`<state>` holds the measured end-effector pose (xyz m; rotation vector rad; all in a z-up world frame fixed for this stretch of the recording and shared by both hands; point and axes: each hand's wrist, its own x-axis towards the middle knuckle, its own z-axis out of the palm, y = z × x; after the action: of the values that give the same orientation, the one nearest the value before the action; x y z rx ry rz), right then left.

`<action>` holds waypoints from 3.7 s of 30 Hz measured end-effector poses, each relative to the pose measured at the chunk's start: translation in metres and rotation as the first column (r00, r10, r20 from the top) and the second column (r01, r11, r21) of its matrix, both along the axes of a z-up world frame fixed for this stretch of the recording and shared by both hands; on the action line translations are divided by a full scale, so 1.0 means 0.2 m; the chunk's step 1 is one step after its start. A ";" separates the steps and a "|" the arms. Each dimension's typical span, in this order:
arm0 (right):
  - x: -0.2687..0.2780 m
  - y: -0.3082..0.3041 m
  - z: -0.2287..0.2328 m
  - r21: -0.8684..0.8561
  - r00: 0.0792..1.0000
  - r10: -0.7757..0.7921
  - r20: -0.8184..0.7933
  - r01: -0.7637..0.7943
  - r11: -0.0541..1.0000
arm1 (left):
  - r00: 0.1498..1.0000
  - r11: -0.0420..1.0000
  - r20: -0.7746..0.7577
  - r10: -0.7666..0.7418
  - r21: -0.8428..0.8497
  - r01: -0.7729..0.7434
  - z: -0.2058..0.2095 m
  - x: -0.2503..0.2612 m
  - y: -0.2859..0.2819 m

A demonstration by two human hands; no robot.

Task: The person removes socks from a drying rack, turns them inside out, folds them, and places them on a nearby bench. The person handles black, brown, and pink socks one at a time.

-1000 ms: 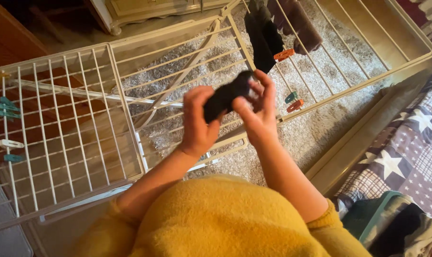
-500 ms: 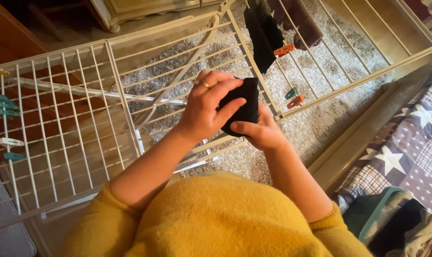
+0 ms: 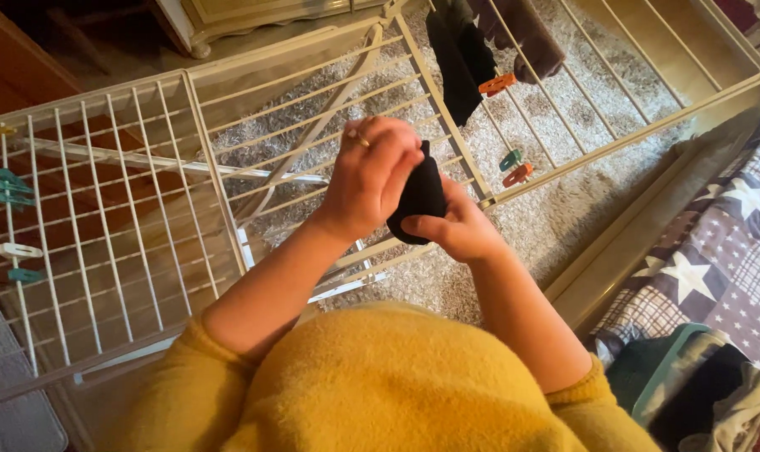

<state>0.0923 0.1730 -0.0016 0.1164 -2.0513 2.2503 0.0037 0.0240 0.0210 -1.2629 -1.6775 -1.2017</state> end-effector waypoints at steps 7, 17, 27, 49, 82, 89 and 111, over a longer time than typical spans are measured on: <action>0.02 -0.07 -0.04 -0.090 0.991 -0.010 0.135 0.023 0.996 | 0.936 0.998 0.353 0.003 0.052 -0.023 0.01 0.05 0.05; 0.11 -0.13 0.30 -0.326 0.970 -0.141 0.200 0.201 0.924 | 0.846 0.980 0.493 -0.201 0.103 0.173 -0.11 -0.11 -0.10; 0.09 -0.03 0.15 -0.332 0.998 -0.016 0.063 0.036 0.942 | 0.886 0.965 0.399 -0.237 -0.006 0.261 -0.08 -0.04 -0.07; 0.03 0.06 -0.02 -0.071 0.989 0.005 0.149 0.006 0.997 | 0.777 0.917 0.628 0.042 -0.334 0.220 -0.04 0.00 -0.01; 0.66 0.84 -0.23 -0.524 0.709 -0.705 0.010 0.604 0.600 | 0.429 0.945 0.845 -0.319 0.315 0.082 -0.25 0.69 1.04; 0.99 1.06 -0.21 -0.439 0.452 -0.868 0.206 0.835 0.331 | 0.122 0.840 0.914 -0.387 0.295 0.455 -0.55 0.96 1.42; 1.78 1.57 -0.61 -0.274 0.303 -0.918 0.257 0.933 0.232 | 0.141 0.750 0.895 -0.422 0.257 0.610 -0.52 1.45 1.98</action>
<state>0.4490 0.4870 -0.1228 -0.9597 -1.0087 1.6685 0.2942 0.4196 -0.0834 -1.4118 -2.1784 -2.6999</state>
